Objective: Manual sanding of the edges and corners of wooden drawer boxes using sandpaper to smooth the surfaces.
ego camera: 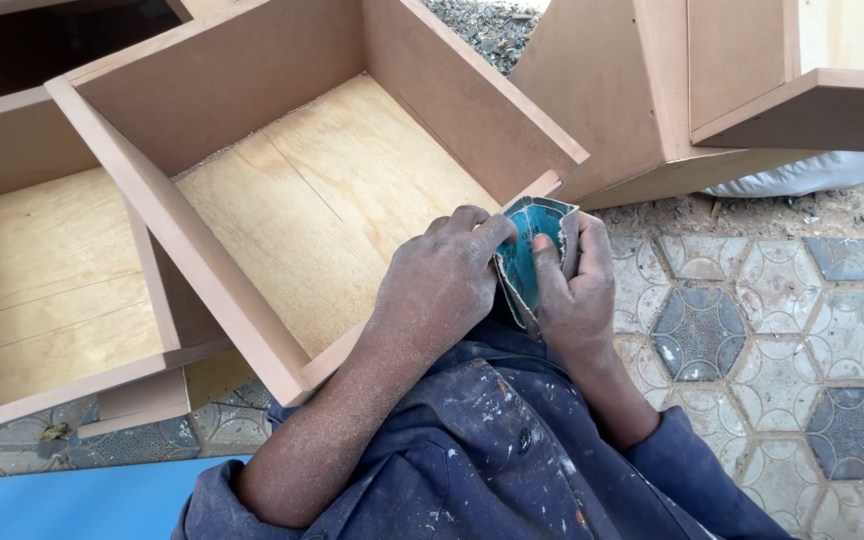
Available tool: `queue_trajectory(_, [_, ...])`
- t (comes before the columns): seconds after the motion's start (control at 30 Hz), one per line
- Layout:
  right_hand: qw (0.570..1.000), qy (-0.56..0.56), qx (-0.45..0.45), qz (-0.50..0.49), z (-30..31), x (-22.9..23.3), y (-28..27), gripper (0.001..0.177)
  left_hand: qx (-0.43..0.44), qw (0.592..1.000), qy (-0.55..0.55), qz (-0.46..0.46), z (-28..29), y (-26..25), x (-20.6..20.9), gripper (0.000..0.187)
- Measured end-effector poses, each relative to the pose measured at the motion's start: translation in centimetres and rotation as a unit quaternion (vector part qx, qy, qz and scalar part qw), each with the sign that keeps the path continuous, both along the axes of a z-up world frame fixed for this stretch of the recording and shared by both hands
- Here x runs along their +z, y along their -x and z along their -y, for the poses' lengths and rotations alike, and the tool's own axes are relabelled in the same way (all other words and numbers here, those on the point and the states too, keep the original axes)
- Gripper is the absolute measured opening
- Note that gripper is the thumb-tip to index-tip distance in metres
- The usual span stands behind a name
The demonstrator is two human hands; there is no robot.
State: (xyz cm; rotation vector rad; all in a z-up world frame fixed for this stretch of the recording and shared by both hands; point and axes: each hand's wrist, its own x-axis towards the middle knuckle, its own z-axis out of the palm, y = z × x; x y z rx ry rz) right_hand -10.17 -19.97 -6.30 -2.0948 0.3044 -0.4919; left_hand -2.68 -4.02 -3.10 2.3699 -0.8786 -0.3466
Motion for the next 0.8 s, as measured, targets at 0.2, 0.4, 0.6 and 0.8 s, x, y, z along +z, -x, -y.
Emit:
queue_trajectory(0.2, [0.995, -0.005, 0.083, -0.047, 2.2, 1.6, 0.5, 0.032, 0.029, 0.998, 0.012, -0.048, 0.0, 0.0, 0.8, 0.032])
queue_trajectory(0.4, [0.987, -0.082, 0.122, -0.062, 2.6, 2.2, 1.4, 0.048, 0.019, 1.000, 0.016, -0.018, 0.0, 0.1, 0.4, 0.026])
queue_trajectory(0.6, [0.910, -0.409, -0.063, 0.038, 1.9, -1.0, 1.7, 0.036, -0.026, 0.999, 0.014, 0.031, -0.4, 0.0, 1.1, 0.027])
queue_trajectory(0.8, [0.893, -0.436, -0.113, 0.020, -1.2, -0.5, 1.2, 0.051, -0.068, 0.996, 0.018, 0.052, -0.4, 0.1, -0.1, 0.044])
